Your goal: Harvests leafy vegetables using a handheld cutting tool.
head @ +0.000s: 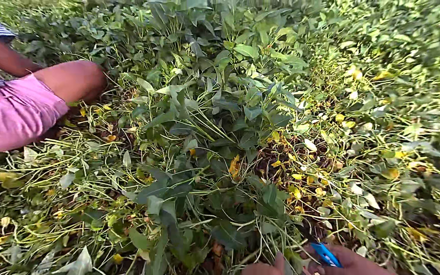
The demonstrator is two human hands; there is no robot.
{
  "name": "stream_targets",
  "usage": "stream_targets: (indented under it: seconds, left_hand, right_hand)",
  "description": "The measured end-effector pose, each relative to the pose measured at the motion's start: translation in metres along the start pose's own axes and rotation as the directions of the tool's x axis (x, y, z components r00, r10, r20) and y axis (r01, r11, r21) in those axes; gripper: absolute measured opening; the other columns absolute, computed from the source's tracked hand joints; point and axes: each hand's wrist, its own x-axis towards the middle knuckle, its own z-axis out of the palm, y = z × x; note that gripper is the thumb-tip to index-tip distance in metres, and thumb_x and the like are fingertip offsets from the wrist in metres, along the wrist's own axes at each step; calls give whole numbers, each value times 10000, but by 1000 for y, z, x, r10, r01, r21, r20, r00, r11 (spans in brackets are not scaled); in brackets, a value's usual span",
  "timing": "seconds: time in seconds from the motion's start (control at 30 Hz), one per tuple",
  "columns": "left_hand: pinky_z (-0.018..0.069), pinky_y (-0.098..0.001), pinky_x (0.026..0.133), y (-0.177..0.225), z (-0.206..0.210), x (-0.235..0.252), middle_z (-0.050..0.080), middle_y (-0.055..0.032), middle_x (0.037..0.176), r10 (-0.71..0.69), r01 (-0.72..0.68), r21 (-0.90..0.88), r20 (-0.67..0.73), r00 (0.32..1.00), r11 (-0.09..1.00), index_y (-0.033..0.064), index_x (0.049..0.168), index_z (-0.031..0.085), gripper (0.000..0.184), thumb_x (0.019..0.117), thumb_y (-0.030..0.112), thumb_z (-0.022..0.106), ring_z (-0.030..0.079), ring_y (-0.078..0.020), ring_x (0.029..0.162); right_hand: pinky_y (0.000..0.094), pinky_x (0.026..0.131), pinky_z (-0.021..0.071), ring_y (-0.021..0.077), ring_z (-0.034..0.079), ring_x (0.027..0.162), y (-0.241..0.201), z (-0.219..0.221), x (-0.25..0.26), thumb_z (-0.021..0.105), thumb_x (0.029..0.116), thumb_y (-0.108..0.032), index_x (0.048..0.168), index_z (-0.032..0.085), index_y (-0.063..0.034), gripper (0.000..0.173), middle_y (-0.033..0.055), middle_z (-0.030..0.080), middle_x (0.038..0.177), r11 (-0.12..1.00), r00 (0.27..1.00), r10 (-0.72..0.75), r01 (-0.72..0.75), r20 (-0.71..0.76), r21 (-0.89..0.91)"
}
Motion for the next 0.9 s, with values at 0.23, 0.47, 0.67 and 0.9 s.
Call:
stream_targets:
  seconds: [0.23,0.47,0.67,0.9]
  left_hand:
    - [531,-514,965,-65,-136,45,708,-150,1099,-110,40,-129,-604,790,991,64,1237,669,318,1095,257,459,685,-303,1048]
    - [310,-644,1152,-130,-80,146,538,-258,1441,-143,379,285,-603,785,880,24,1547,400,610,955,-69,511,462,-450,1384]
    - [372,-592,1100,-113,-102,118,674,-180,1270,-70,393,413,-611,788,821,29,1228,692,269,1037,135,535,593,-371,1250]
    - [428,-584,1011,-76,-116,77,704,-110,1210,-42,400,378,-681,731,835,108,1160,733,280,1047,288,551,605,-335,1226]
  right_hand:
    - [417,680,593,222,693,841,22,-14,3,635,984,-207,1493,477,-101,544,112,688,1199,983,825,-26,125,-565,137]
    - [293,510,462,132,528,564,-41,-56,40,334,1072,-444,1549,436,-235,531,17,590,769,955,721,-194,293,-665,40]
    - [348,689,585,168,677,746,-83,-74,109,423,1041,-132,1205,603,-52,256,67,682,913,936,789,-312,352,-529,-27]
    - [595,1011,481,386,647,1144,-135,-108,216,292,1105,-520,1409,578,-55,625,240,654,1250,963,944,-72,-18,-321,-270]
